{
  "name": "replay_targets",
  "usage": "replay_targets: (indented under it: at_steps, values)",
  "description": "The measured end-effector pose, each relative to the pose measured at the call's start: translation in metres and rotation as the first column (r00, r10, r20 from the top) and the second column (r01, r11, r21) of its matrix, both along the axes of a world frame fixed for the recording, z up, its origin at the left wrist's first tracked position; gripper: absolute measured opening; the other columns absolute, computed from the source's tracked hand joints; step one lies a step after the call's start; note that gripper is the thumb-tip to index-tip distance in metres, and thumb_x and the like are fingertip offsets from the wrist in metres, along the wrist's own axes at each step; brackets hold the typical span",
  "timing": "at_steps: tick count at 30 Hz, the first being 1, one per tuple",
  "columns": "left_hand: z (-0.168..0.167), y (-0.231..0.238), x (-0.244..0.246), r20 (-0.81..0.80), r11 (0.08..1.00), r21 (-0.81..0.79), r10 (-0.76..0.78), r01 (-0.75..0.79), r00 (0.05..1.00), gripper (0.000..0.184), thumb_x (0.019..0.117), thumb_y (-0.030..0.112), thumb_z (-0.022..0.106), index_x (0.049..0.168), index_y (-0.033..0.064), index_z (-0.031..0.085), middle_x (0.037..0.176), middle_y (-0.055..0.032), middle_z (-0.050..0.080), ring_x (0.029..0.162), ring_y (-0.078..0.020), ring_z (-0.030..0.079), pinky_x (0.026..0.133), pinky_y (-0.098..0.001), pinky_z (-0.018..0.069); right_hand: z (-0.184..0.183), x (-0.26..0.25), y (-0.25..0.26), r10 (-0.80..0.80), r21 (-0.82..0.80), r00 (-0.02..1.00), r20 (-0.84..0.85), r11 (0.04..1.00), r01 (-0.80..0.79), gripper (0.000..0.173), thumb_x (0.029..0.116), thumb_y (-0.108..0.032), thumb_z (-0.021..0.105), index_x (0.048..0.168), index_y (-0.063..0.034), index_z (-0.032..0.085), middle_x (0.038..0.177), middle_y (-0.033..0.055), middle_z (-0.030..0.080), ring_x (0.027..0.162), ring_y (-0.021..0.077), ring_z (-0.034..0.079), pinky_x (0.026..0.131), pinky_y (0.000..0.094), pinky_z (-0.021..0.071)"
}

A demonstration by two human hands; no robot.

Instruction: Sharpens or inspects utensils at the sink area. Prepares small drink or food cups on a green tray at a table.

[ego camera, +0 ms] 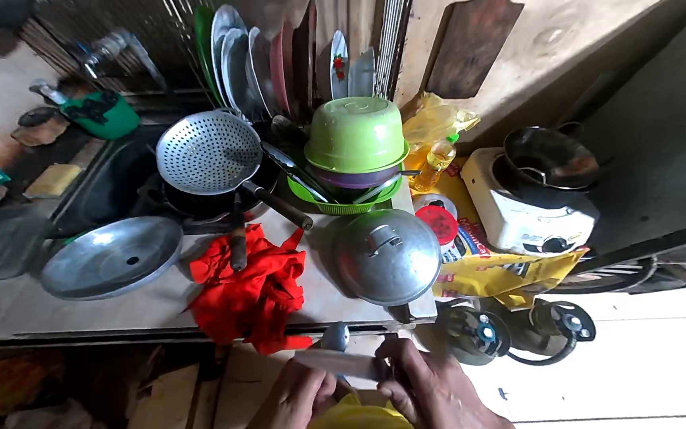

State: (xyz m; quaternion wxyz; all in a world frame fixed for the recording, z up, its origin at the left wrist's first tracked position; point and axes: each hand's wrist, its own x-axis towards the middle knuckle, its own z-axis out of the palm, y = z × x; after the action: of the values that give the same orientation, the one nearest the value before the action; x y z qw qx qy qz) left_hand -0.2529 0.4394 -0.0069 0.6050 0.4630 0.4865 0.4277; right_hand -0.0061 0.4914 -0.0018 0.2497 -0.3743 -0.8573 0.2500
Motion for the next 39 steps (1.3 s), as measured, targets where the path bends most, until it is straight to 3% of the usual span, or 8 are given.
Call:
replay_targets:
  at_steps: [7,10,13,17,20,26,32,39]
  values:
    - [0.021,-0.006,0.018,0.044,0.99,0.123,-0.07,0.064,0.997,0.033,0.1118,0.025,0.037,0.106,0.0154,0.068,0.072,0.0139,0.053,0.062,0.0067,0.043,0.059,-0.0131,0.0389,0.028,0.011,-0.009,-0.076,0.124,0.989,0.129,0.991,0.06,0.057,0.1057,-0.061,0.037,0.11,-0.0113,0.065,0.065,0.0014,0.061,0.052,0.0181,0.061,0.044,0.0366,0.0464]
    - [0.022,-0.004,0.021,0.143,0.986,0.106,-0.141,0.127,0.98,0.039,0.1117,0.035,0.036,0.111,0.0154,0.07,0.089,0.0117,0.067,0.061,0.0105,0.04,0.054,-0.0102,0.034,0.029,0.018,-0.009,-0.106,0.152,0.986,0.132,0.985,0.085,0.057,0.1056,-0.061,0.036,0.104,-0.0129,0.066,0.065,0.0003,0.061,0.053,0.0166,0.061,0.044,0.0358,0.0468]
    - [0.023,-0.005,0.027,0.167,0.982,0.111,-0.168,0.151,0.972,0.039,0.1108,0.039,0.037,0.112,0.0181,0.07,0.094,0.0124,0.069,0.062,0.0119,0.042,0.055,-0.0091,0.0346,0.033,0.022,-0.011,-0.076,0.135,0.991,0.112,0.989,0.061,0.056,0.1064,-0.059,0.036,0.1,-0.0125,0.066,0.063,0.0007,0.06,0.052,0.017,0.06,0.043,0.0363,0.046]
    - [0.025,-0.006,0.032,0.163,0.969,0.147,-0.22,0.197,0.962,0.04,0.1111,0.039,0.036,0.112,0.017,0.069,0.09,0.0108,0.068,0.064,0.0099,0.046,0.057,-0.0108,0.038,0.037,0.028,-0.011,-0.13,0.141,0.983,0.128,0.984,0.112,0.058,0.1059,-0.061,0.035,0.096,-0.013,0.066,0.062,0.0007,0.06,0.051,0.0177,0.061,0.043,0.0378,0.0468]
    - [0.032,-0.007,0.03,0.163,0.96,0.118,-0.27,0.253,0.949,0.047,0.1112,0.043,0.033,0.106,0.0128,0.068,0.074,0.0115,0.059,0.053,0.0078,0.037,0.048,-0.0118,0.0307,0.014,0.05,0.009,-0.327,0.16,0.934,0.142,0.939,0.305,0.058,0.1051,-0.062,0.033,0.094,-0.0162,0.067,0.057,-0.0014,0.057,0.046,0.0175,0.059,0.039,0.0406,0.0461]
    - [0.03,-0.003,0.034,0.162,0.963,0.166,-0.239,0.212,0.957,0.039,0.1114,0.038,0.036,0.111,0.0159,0.069,0.079,0.0126,0.062,0.058,0.0089,0.041,0.053,-0.0112,0.0352,0.055,0.037,-0.014,-0.048,0.038,0.995,0.083,0.998,0.045,0.057,0.1064,-0.059,0.037,0.099,-0.0111,0.067,0.063,0.0036,0.061,0.053,0.0204,0.061,0.045,0.0414,0.0474]
    - [0.031,-0.001,0.036,0.157,0.966,0.169,-0.224,0.198,0.962,0.04,0.1114,0.038,0.035,0.114,0.0158,0.068,0.094,0.0096,0.069,0.06,0.0106,0.039,0.053,-0.0101,0.0319,0.05,0.035,-0.007,-0.068,0.106,0.99,0.125,0.993,0.055,0.058,0.106,-0.061,0.035,0.096,-0.0126,0.065,0.06,0.001,0.056,0.049,0.0177,0.058,0.043,0.0375,0.044]
    - [0.03,0.0,0.04,0.147,0.968,0.154,-0.222,0.199,0.964,0.041,0.1114,0.039,0.035,0.11,0.0165,0.068,0.081,0.0124,0.061,0.057,0.0096,0.037,0.051,-0.0109,0.0314,0.052,0.038,-0.005,-0.067,0.093,0.99,0.121,0.994,0.055,0.055,0.106,-0.06,0.037,0.097,-0.0128,0.065,0.062,0.0014,0.059,0.052,0.0181,0.06,0.044,0.0384,0.0462]
